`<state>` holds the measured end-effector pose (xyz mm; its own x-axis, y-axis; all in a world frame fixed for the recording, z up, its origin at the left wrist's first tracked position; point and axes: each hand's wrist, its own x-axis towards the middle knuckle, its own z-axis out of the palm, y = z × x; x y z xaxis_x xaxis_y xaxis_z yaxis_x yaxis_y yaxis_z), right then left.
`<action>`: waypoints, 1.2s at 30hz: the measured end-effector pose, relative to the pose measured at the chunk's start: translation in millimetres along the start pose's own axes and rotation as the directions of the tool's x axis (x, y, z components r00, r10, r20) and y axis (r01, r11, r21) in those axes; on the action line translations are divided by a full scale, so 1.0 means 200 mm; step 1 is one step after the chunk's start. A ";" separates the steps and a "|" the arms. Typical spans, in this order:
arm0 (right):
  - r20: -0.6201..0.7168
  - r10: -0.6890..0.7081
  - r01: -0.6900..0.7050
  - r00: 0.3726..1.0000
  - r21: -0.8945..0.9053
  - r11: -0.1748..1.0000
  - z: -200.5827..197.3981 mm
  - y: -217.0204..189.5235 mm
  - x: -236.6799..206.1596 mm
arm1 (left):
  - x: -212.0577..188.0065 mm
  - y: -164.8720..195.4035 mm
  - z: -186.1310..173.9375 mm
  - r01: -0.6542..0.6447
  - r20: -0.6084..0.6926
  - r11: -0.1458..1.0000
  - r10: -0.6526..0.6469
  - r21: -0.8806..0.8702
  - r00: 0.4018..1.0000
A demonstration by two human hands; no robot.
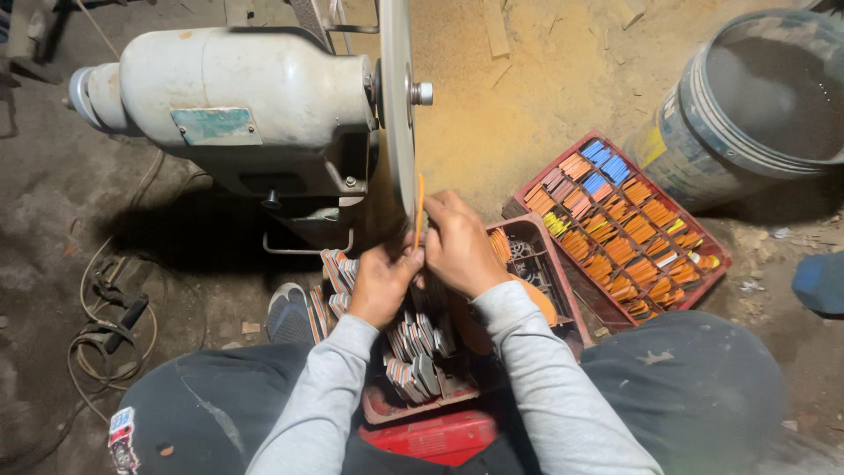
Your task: The person sits at a bench-mounted sanding/grinding machine and sands the edges of small curved leather pieces one at a time, holding each piece against the spinning wheel, then places the finished pieces into a compartmented tray beside them.
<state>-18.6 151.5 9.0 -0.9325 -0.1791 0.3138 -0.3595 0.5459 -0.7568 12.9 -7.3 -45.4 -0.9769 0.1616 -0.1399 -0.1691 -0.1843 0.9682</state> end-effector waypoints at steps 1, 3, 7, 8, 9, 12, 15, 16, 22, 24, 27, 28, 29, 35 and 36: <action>-0.010 -0.028 0.028 1.000 -0.008 1.000 0.01 0.00 0.03 | 0.03 0.02 -0.01 -0.004 0.004 1.000 0.004 0.016 1.000; -0.011 -0.018 0.018 1.000 -0.006 1.000 0.02 0.00 0.07 | 0.06 0.05 -0.01 -0.005 0.009 0.999 0.004 0.046 1.000; -0.039 -0.041 0.040 0.998 -0.042 0.998 0.03 0.03 0.14 | 0.13 0.09 0.00 0.011 0.017 1.000 -0.011 -0.022 1.000; -0.040 -0.042 0.040 0.998 -0.039 0.998 0.03 0.03 0.15 | 0.14 0.09 0.00 0.020 0.026 0.999 -0.019 -0.047 0.999; -0.041 -0.040 0.039 0.998 -0.036 0.999 0.03 0.04 0.16 | 0.14 0.09 0.00 0.031 0.036 0.997 -0.029 -0.071 0.999; -0.054 -0.051 0.048 0.997 -0.059 0.997 0.05 0.04 0.15 | 0.12 0.09 -0.01 0.027 0.025 0.997 -0.025 -0.069 0.999; -0.060 -0.062 0.058 0.996 -0.065 0.996 0.07 0.02 0.10 | 0.07 0.07 -0.04 0.048 0.062 0.995 -0.043 -0.086 0.997; -0.067 -0.068 0.064 0.995 -0.066 0.996 0.06 0.02 0.08 | 0.05 0.06 -0.04 0.056 0.058 0.993 -0.050 -0.106 0.997; 0.401 0.127 -0.128 0.907 -0.024 0.991 -0.05 0.05 -0.07 | -0.15 -0.01 0.00 0.075 -0.037 0.965 -0.068 0.253 0.997; 0.503 0.065 -0.147 0.862 0.124 0.981 -0.12 0.07 -0.12 | -0.24 -0.01 0.02 -0.047 -0.090 0.708 0.156 0.705 0.984; 0.578 0.126 -0.261 0.806 0.157 0.952 -0.15 0.09 -0.14 | -0.28 0.01 0.08 -0.188 0.011 0.672 0.258 0.717 0.966; 0.600 0.181 -0.324 0.779 0.138 0.936 -0.16 0.09 -0.15 | -0.30 0.03 0.11 -0.220 0.063 0.664 0.252 0.714 0.966; 0.559 0.162 -0.281 0.813 0.134 0.950 -0.16 0.09 -0.16 | -0.31 0.04 0.13 -0.258 0.114 0.655 0.254 0.711 0.960; 0.389 0.210 -0.215 0.897 -0.033 0.976 -0.27 0.09 -0.10 | -0.27 0.17 0.10 -0.335 0.126 0.348 0.505 0.876 0.854; 0.393 0.235 -0.252 0.889 -0.006 0.968 -0.28 0.08 -0.09 | -0.25 0.18 0.08 -0.345 0.147 0.265 0.561 0.901 0.815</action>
<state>-5.1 209.5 23.1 -0.9275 -0.3529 -0.1238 -0.1123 0.5787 -0.8078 58.1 -5.9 -0.1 -0.8716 0.1703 0.4598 0.4094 0.7686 0.4915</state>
